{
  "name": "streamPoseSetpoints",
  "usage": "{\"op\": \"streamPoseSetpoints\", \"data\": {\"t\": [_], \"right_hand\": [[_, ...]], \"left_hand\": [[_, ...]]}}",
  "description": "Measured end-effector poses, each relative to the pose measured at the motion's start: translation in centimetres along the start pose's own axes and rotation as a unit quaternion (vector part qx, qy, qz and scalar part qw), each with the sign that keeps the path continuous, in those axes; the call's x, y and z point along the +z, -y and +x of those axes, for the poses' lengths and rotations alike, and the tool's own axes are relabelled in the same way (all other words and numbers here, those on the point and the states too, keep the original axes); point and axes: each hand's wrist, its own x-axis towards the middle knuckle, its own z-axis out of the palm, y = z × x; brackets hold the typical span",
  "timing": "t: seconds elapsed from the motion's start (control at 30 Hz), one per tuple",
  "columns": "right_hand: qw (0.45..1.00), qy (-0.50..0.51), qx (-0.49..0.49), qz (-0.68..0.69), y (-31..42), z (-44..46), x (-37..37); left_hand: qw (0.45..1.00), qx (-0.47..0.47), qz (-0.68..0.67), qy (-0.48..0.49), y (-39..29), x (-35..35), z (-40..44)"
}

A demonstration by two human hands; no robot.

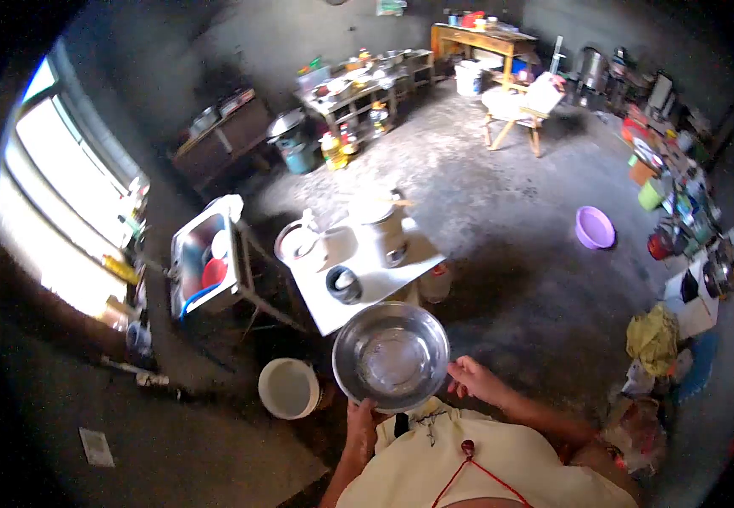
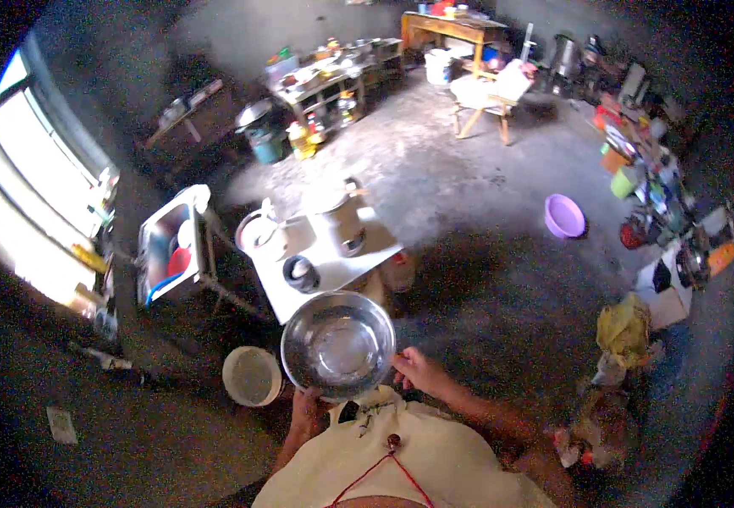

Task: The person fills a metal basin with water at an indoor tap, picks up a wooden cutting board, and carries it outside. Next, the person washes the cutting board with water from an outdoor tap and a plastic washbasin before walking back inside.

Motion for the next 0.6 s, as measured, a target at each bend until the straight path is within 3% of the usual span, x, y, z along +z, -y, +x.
{"op": "streamPoseSetpoints", "data": {"t": [0.07, 0.17, 0.33, 0.37, 0.4, 0.6], "right_hand": [[0.998, -0.026, 0.021, 0.051, 0.6, -1.2, -2.9], [0.984, -0.128, 0.050, 0.112, -0.2, -1.8, -6.9], [0.944, -0.173, 0.118, 0.256, -2.0, -1.8, -13.9], [0.946, -0.115, 0.093, 0.288, -2.9, -1.4, -15.8], [0.945, -0.125, 0.090, 0.289, -2.6, -1.3, -17.1], [0.912, -0.241, 0.103, 0.315, -1.5, 2.3, -24.9]], "left_hand": [[0.998, -0.002, -0.028, 0.052, 0.2, 4.4, 0.8], [0.983, -0.063, 0.127, 0.119, 0.3, 9.1, 3.4], [0.971, -0.072, 0.101, 0.206, 0.2, 19.3, 8.2], [0.965, -0.098, 0.140, 0.201, 0.6, 20.7, 9.8], [0.956, -0.125, 0.179, 0.194, 0.8, 22.4, 11.0], [0.925, -0.072, 0.143, 0.345, 0.0, 31.9, 18.7]]}}
